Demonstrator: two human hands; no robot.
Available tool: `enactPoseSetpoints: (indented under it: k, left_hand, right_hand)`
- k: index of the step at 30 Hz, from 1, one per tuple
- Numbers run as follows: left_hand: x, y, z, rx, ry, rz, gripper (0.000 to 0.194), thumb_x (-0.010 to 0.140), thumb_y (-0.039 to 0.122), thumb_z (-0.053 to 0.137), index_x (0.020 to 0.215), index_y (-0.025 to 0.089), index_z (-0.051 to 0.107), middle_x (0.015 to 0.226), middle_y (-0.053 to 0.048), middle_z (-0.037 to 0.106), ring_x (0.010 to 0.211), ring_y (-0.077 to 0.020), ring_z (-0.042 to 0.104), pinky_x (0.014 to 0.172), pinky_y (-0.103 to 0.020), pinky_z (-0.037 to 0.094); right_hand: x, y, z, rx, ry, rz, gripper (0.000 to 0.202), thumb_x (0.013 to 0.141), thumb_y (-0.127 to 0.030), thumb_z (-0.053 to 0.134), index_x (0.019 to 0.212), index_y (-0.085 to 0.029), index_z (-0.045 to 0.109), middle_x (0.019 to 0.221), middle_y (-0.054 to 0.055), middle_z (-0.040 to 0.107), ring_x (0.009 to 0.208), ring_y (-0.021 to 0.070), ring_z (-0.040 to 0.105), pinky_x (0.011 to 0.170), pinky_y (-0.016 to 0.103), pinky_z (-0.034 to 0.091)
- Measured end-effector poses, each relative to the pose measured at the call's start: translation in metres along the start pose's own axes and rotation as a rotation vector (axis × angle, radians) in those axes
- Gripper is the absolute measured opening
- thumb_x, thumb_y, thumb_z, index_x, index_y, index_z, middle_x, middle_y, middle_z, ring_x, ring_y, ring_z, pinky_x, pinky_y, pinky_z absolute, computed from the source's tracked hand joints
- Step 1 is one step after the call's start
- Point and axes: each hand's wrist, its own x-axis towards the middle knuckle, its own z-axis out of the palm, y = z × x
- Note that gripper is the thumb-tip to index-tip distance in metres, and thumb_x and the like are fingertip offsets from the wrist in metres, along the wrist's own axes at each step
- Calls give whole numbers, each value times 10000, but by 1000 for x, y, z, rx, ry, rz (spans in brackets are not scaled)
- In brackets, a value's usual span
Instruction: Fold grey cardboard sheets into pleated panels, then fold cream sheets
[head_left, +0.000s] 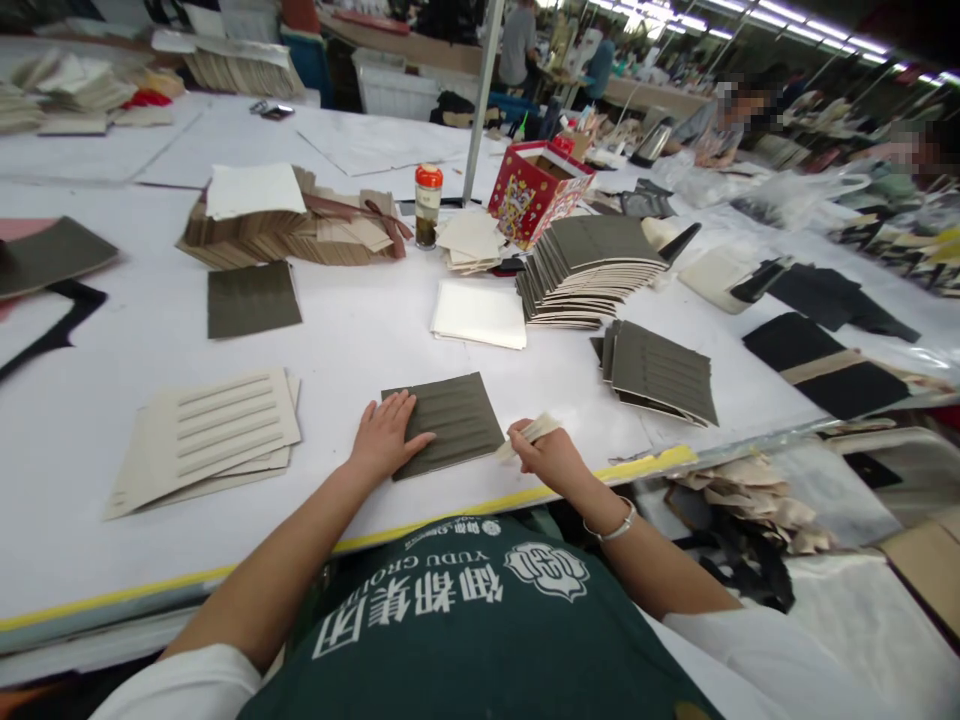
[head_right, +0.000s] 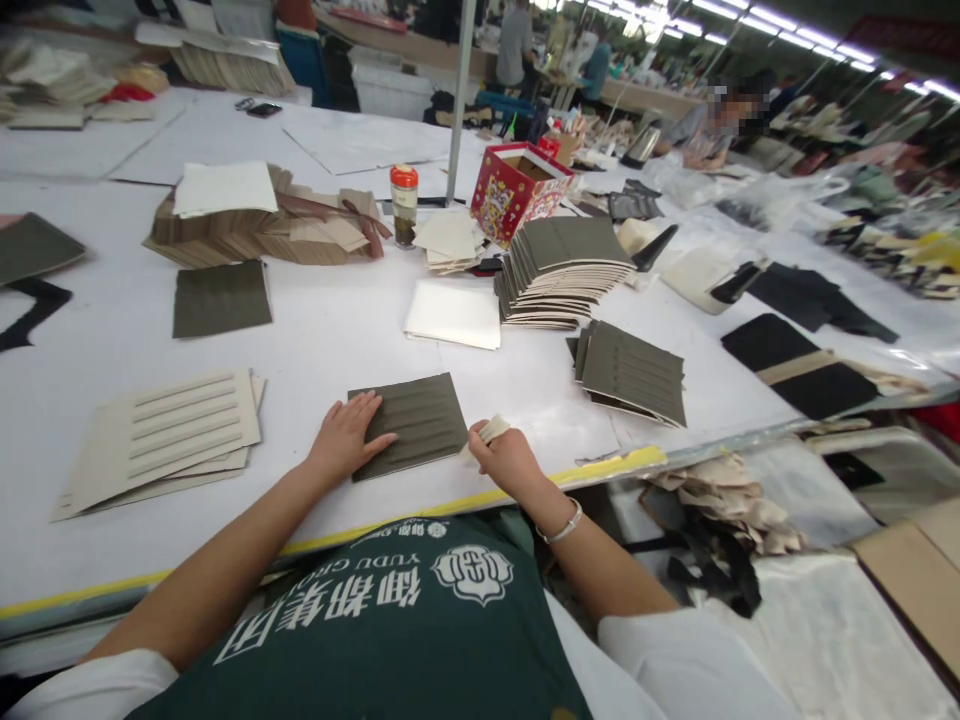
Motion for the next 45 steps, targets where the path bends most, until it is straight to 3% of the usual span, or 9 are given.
enactPoseSetpoints:
  k: [6, 10, 14, 22, 31, 36, 40, 42, 45]
  left_hand:
    - [-11, -19, 2, 40, 50, 18, 495, 882, 386, 293, 1333, 194, 361, 1421, -50, 315, 1310, -215, 262, 1067, -477, 144]
    - [-14, -14, 11, 33, 91, -31, 473, 891, 330, 255, 1334, 207, 365, 1417, -35, 327, 1303, -226, 272, 1061, -490, 145]
    - [-14, -15, 14, 11, 102, -35, 480, 888, 343, 261, 1344, 220, 349, 1416, -27, 330, 1307, -236, 262, 1062, -496, 138]
    - [-14, -12, 13, -33, 105, -32, 486, 881, 320, 267, 1342, 196, 356, 1419, -33, 323, 1303, -241, 264, 1063, -504, 119]
    - [-17, -14, -1, 27, 38, -42, 480, 882, 325, 268, 1333, 199, 371, 1414, -53, 331, 1302, -257, 265, 1055, -526, 105]
    - [2, 64, -7, -18, 98, 52, 518, 889, 425, 246, 1337, 193, 362, 1404, -74, 350, 1283, -260, 291, 1063, -507, 109]
    - [29, 124, 11, -60, -48, 278, 545, 862, 478, 306, 1314, 187, 394, 1404, -63, 352, 1294, -259, 271, 1068, -510, 119]
    - [29, 119, 16, -65, -83, 319, 510, 862, 411, 327, 1309, 177, 398, 1404, -66, 351, 1300, -255, 263, 1069, -511, 123]
    - [6, 76, 6, -113, -165, 462, 495, 810, 261, 393, 1297, 172, 411, 1395, -58, 366, 1297, -225, 282, 1084, -465, 136]
  right_hand:
    - [44, -56, 24, 300, -28, -87, 339, 799, -408, 458, 1004, -181, 603, 627, -2, 631, 545, 131, 620, 519, 215, 485]
    - [85, -108, 63, -119, 31, -273, 252, 833, -285, 411, 826, -163, 631, 639, 28, 647, 614, 137, 622, 611, 219, 461]
    - [98, -125, 80, -487, 73, -299, 302, 851, -260, 371, 764, -119, 624, 641, 96, 649, 669, 180, 614, 613, 240, 419]
    - [9, -87, 76, -543, 16, -374, 296, 855, -280, 338, 821, -161, 607, 711, 70, 657, 652, 166, 594, 586, 227, 370]
    - [-30, -31, 49, 145, -127, -153, 313, 844, -424, 391, 883, -187, 591, 665, -4, 614, 518, 105, 580, 553, 212, 459]
    - [-27, 31, 8, 311, 162, 79, 511, 797, -517, 450, 1140, -149, 544, 640, 12, 614, 527, 130, 599, 539, 252, 509]
    - [-18, 52, 0, 150, 269, -100, 409, 790, -477, 483, 998, -157, 630, 892, 88, 670, 684, 170, 641, 661, 303, 535]
    - [-18, 53, -2, 24, 251, -267, 339, 794, -432, 492, 938, -170, 652, 955, 94, 667, 822, 205, 635, 780, 335, 508]
    - [-21, 50, -14, -43, 124, -289, 311, 811, -405, 475, 938, -177, 643, 862, 72, 680, 792, 205, 637, 762, 324, 501]
